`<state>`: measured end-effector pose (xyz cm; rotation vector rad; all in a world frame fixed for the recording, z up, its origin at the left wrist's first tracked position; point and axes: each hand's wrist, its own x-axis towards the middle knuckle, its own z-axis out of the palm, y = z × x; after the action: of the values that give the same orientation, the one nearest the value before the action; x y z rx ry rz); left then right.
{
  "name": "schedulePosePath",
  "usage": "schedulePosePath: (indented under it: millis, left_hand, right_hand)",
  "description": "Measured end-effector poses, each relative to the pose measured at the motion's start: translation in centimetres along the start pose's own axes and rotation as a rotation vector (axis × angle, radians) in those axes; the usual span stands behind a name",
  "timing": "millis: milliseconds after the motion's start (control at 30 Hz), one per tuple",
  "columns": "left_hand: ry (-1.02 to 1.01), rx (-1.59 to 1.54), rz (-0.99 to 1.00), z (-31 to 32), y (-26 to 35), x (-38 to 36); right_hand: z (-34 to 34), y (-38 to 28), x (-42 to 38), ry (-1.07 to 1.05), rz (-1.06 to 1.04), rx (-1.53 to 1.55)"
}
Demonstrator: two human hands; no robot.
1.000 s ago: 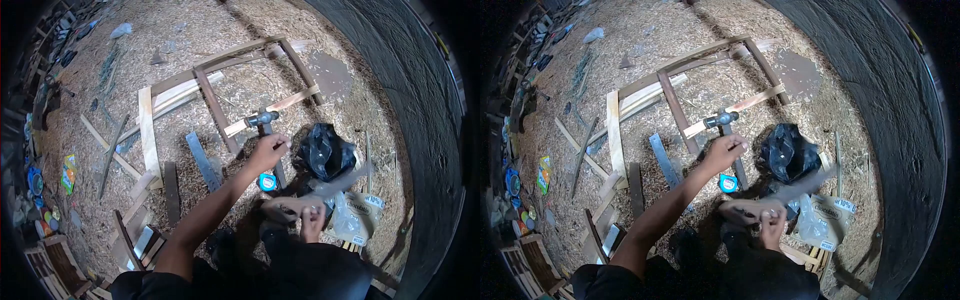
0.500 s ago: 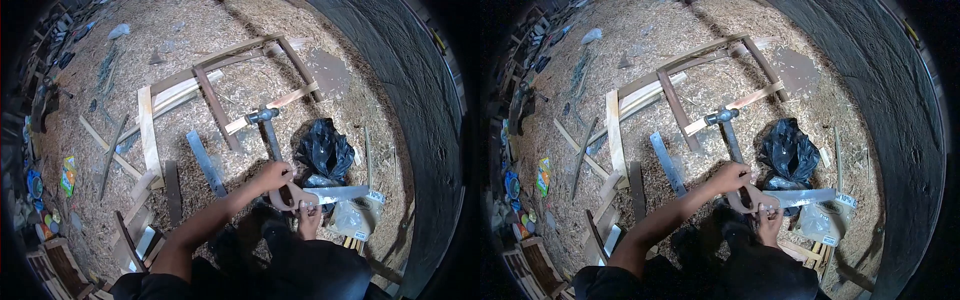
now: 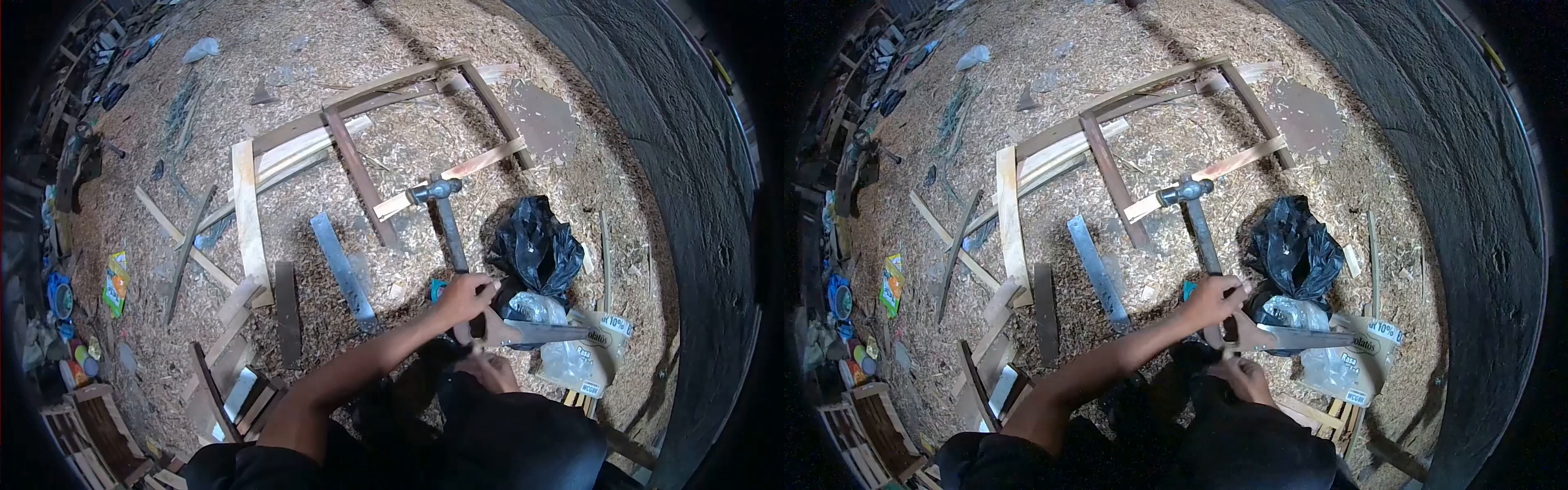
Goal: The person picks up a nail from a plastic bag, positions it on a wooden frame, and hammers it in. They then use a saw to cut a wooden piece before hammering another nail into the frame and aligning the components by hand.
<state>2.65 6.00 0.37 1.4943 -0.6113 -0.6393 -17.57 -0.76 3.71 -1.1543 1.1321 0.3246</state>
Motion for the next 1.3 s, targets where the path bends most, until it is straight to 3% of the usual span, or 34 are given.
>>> schedulePosePath:
  millis: [100,133,233,367,433,500,600,700,867,1000,1100,1133,1300]
  left_hand:
    - [0.060,0.071,0.123,0.1,0.1,-0.6]
    - [0.068,0.073,0.073,-0.4,-0.2,-0.6]
    - [0.110,0.054,-0.081,-2.9,-0.3,-0.1]
    - [0.370,0.157,0.129,-8.3,0.4,1.2]
    - [0.519,0.205,0.219,-11.7,1.0,2.1]
    - [0.557,0.406,0.190,-15.7,0.8,2.4]
    - [0.509,0.660,0.268,-19.6,0.5,2.2]
    - [0.438,0.738,0.283,-20.7,-1.0,1.6]
    - [0.404,0.689,0.232,-20.6,-2.4,1.1]
    - [0.420,0.735,0.309,-21.4,-3.1,1.5]
    - [0.405,0.749,0.334,-23.2,-4.1,1.7]
    - [0.395,0.752,0.338,-24.2,-4.3,1.8]
    - [0.280,0.806,0.258,-28.2,-3.3,1.3]
  right_hand:
    - [0.8,-2.1,-1.7,-0.200,-0.277,-0.352]
    - [1.5,-2.8,-1.3,-0.097,-0.275,-0.315]
    - [4.4,-6.9,0.8,-0.080,-0.555,-0.276]
    - [9.6,-13.4,2.7,0.026,-1.092,-0.639]
    - [11.3,-15.4,5.9,0.057,-1.277,-0.770]
    - [12.9,-17.3,8.3,0.227,-1.388,-0.902]
    - [13.5,-18.1,11.3,0.493,-1.380,-0.906]
    - [13.7,-17.4,13.8,0.336,-1.070,-0.755]
    - [14.1,-18.1,15.8,0.260,-0.893,-0.621]
    - [14.3,-19.0,18.6,0.192,-1.078,-0.503]
    - [14.8,-19.7,20.6,0.019,-0.884,-0.464]
    - [15.4,-20.2,20.3,-0.006,-0.990,-0.522]
    - [19.2,-21.9,17.9,0.001,-0.932,-0.661]
